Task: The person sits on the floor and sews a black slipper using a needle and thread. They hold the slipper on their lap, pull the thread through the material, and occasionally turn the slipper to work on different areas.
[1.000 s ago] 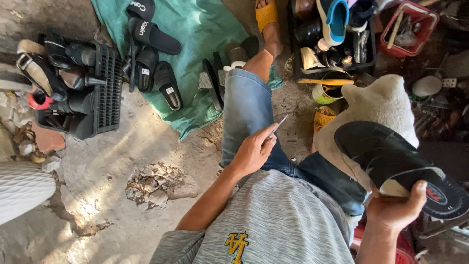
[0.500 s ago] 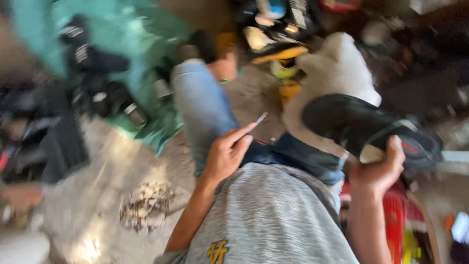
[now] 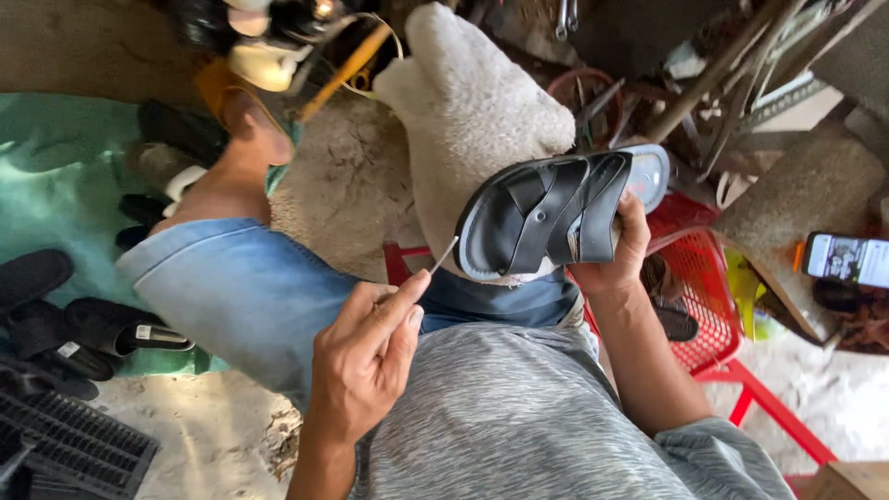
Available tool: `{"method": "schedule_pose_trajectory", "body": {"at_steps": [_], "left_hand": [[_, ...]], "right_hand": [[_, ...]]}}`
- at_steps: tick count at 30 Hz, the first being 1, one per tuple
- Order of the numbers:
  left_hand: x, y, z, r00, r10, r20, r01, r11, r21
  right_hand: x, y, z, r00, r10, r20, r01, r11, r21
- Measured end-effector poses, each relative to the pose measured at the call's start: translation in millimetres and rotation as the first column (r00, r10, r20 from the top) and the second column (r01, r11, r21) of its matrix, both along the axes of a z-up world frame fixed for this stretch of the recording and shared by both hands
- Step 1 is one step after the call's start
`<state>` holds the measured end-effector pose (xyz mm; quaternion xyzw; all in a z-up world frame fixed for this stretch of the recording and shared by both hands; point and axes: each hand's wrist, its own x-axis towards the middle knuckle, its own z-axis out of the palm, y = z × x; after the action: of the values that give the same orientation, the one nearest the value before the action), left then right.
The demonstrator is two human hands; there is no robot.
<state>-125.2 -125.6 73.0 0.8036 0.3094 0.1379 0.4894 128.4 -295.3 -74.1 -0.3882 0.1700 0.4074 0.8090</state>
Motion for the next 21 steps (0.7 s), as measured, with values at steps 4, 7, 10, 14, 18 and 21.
{"method": "schedule_pose_trajectory", "body": {"at_steps": [4,7,10,14,18,21], "left_hand": [[24,11,9,0.990,-0.091,-0.107,0.101,0.990,0.096],[39,15,11,0.976,-0.124,-0.179,0.155,0.972,0.175],[52,19,14,0.961,-0.138,-0.239,0.192,0.955,0.224],[60,21,16,0.953,-0.160,-0.257,0.219,0.950,0.223],[63,20,16,0.951,-0.165,-0.263,0.223,0.952,0.211],[66,19,17,0.949,-0.166,-0.268,0.224,0.954,0.201]], "right_hand": [[2,4,1,0.995,-0.020,-0.100,0.022,1.000,0.016],[4,-4,-7,0.991,-0.054,-0.119,0.059,0.998,0.038],[4,-9,-12,0.989,-0.076,-0.129,0.081,0.996,0.035],[3,-11,-14,0.997,-0.045,-0.057,0.048,0.998,0.049],[3,-10,-16,0.992,-0.091,-0.089,0.094,0.995,0.029],[4,-13,-20,0.995,-0.075,-0.072,0.077,0.997,0.021]]}}
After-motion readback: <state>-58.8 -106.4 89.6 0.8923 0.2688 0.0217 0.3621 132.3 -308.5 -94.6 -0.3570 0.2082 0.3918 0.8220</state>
